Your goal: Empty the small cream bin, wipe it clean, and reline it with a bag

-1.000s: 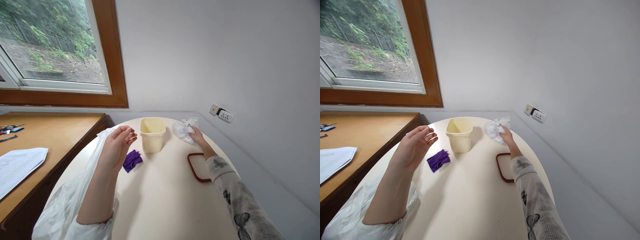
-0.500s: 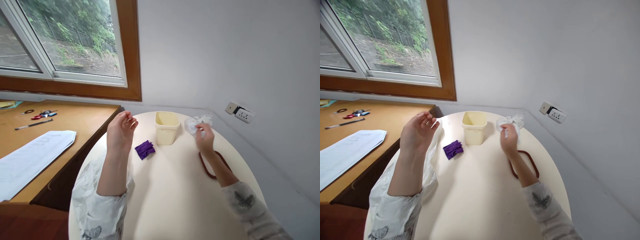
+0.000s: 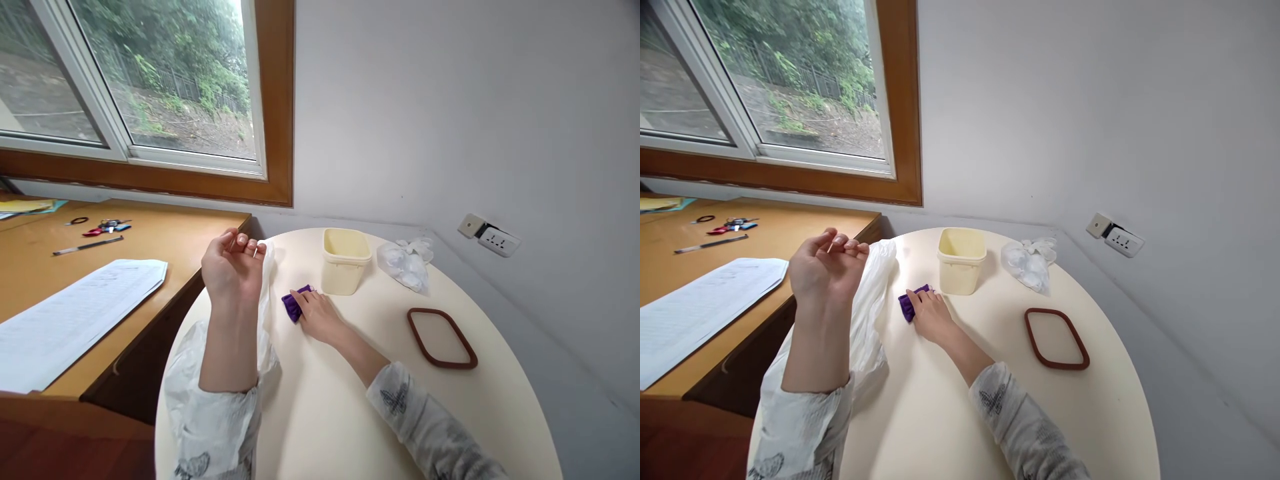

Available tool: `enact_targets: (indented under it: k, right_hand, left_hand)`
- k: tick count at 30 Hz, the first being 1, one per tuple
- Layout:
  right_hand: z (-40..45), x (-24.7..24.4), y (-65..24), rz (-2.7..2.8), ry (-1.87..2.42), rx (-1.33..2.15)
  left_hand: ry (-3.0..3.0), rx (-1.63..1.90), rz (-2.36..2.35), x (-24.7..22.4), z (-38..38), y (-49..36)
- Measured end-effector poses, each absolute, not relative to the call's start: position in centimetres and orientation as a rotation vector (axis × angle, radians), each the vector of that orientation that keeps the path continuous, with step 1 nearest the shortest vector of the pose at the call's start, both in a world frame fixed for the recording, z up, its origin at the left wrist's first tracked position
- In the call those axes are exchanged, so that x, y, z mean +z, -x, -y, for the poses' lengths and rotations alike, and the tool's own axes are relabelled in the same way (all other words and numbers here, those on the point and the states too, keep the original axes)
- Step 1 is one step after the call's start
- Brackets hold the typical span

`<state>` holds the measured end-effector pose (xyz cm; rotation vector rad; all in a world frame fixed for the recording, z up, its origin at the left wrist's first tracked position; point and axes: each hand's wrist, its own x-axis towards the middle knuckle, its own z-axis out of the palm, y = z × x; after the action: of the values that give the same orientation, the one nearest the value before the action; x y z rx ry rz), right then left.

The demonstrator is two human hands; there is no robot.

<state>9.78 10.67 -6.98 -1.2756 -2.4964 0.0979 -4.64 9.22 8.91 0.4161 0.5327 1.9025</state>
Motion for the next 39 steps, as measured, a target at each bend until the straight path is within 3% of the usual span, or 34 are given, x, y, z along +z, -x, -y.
enact_targets:
  k: [7, 13, 19, 23, 29, 31, 39]
  right_hand:
    - [-8.6, -6.5, -10.7, 2.480, 1.357, 0.099]
    - [-7.1, -5.7, -12.1, 1.651, 1.344, 1.292]
    - [-6.0, -2.3, -14.9, 0.859, 0.839, 1.733]
    - [-6.2, 1.4, -16.8, 0.903, 0.819, 1.513]
    - [-10.2, 6.6, -18.4, 1.337, 1.061, 0.392]
    - [-11.4, 7.2, -18.5, 1.627, 1.190, 0.168]
    - [-12.0, 4.2, -18.3, 2.187, 1.570, 0.139]
  left_hand:
    - [-0.463, 1.879, -0.523, 8.5, -9.7, 4.8]
    - [-0.419, 1.859, -0.508, 8.5, -9.6, 4.6]
    - [-0.348, 1.844, -0.501, 8.6, -9.5, 4.5]
    - [-0.381, 1.833, -0.490, 8.5, -9.6, 4.5]
    - [-0.371, 1.820, -0.484, 8.7, -9.5, 4.1]
    - [-0.363, 1.822, -0.477, 8.8, -9.4, 3.9]
    - [-0.326, 1.817, -0.445, 8.9, -9.3, 3.3]
